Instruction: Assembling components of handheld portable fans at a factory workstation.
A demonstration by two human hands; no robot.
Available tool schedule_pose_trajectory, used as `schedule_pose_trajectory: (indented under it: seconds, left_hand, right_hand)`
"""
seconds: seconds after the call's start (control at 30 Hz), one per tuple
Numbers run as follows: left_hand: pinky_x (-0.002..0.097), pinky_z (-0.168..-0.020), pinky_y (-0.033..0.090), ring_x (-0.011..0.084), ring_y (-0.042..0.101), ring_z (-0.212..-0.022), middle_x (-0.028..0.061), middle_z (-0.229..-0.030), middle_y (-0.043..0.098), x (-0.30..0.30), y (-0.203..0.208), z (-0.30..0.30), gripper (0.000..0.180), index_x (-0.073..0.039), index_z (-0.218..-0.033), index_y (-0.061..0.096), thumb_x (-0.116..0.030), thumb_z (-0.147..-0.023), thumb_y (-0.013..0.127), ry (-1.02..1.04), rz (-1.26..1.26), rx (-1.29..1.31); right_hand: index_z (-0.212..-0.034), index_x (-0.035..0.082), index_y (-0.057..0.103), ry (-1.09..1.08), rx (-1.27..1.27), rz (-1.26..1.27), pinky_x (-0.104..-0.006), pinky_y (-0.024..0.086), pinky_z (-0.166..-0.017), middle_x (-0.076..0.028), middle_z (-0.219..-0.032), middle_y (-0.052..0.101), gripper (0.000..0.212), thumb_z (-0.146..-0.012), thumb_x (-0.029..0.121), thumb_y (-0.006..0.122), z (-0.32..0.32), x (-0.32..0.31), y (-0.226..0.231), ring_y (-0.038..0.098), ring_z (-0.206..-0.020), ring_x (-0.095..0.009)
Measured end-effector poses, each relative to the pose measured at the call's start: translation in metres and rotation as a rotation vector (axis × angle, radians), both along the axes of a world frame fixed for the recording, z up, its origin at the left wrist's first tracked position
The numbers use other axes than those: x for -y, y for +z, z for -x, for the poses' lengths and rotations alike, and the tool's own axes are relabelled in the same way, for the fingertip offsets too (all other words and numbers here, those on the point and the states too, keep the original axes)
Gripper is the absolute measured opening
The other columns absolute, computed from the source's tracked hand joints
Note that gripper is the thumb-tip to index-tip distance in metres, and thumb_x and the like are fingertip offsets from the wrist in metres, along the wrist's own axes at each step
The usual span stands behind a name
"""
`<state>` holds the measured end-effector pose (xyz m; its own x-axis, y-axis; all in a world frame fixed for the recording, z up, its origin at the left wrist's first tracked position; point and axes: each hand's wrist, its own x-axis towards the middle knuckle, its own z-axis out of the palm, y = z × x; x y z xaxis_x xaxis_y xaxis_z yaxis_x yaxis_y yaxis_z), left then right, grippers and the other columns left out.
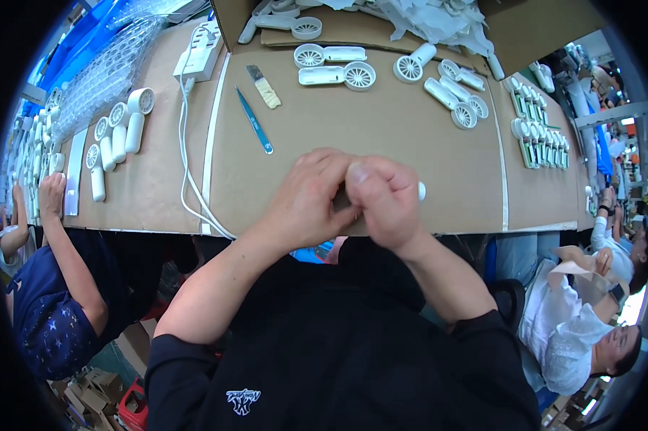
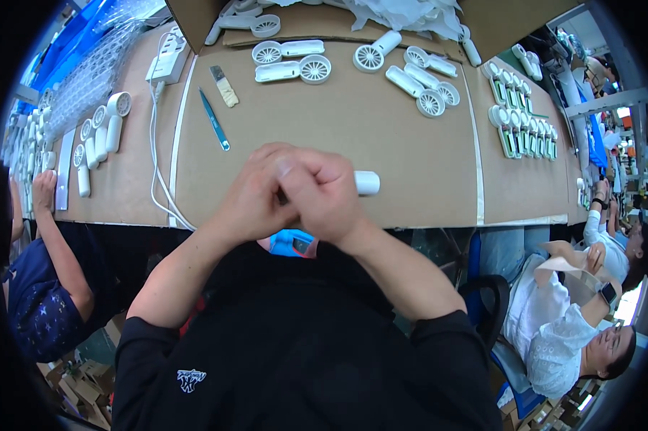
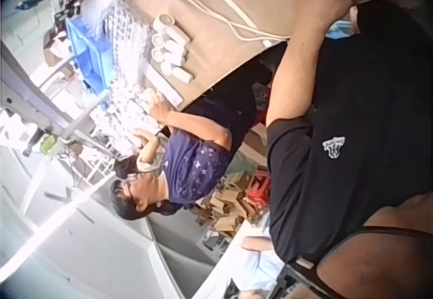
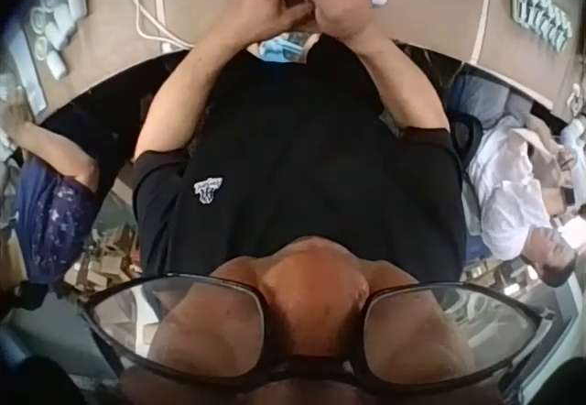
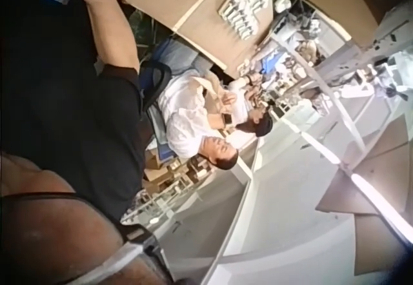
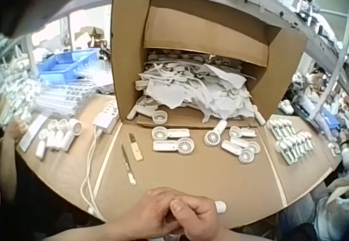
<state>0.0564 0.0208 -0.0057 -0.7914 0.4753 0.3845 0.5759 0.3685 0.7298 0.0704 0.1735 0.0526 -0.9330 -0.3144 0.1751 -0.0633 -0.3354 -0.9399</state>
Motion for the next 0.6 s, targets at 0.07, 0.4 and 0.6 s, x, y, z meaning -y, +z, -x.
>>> schedule_pose_trajectory:
  seconds: [0.07,0.4,0.6]
  left_hand:
    - [0.0399,-0.104,0.047,0.0269,0.066,-0.11,0.004,-0.11,0.071,-0.001,0.002,-0.005,0.04,-0.011,-0.116,0.067,-0.018,-0.081,0.084,0.071,0.005,-0.004]
    - [0.0394,-0.105,0.046,0.027,0.066,-0.111,0.0038,-0.114,0.071,-0.002,0.006,-0.01,0.041,-0.011,-0.117,0.066,-0.018,-0.08,0.084,0.091,0.042,-0.027]
    - [0.0388,-0.104,0.046,0.0272,0.067,-0.109,0.0046,-0.113,0.071,-0.002,0.002,-0.011,0.043,-0.011,-0.12,0.067,-0.017,-0.081,0.084,0.063,-0.023,-0.071]
  right_hand:
    - [-0.081,0.0,0.062,-0.107,-0.087,-0.097,-0.0295,0.047,-0.069,-0.009,-0.086,0.067,0.018,-0.096,0.002,0.053,0.0,-0.022,-0.018,0.056,-0.075,-0.02]
    - [-0.08,0.007,0.056,-0.331,0.052,0.053,-0.0285,0.04,-0.063,-0.004,-0.073,0.053,0.026,-0.104,0.016,0.05,0.017,-0.082,-0.042,0.045,-0.067,-0.016]
    - [-0.1,0.003,0.069,-0.477,-0.521,-0.964,-0.0318,0.047,-0.079,-0.007,-0.092,0.065,0.011,-0.098,0.014,0.067,-0.014,-0.09,-0.043,0.058,-0.086,-0.021]
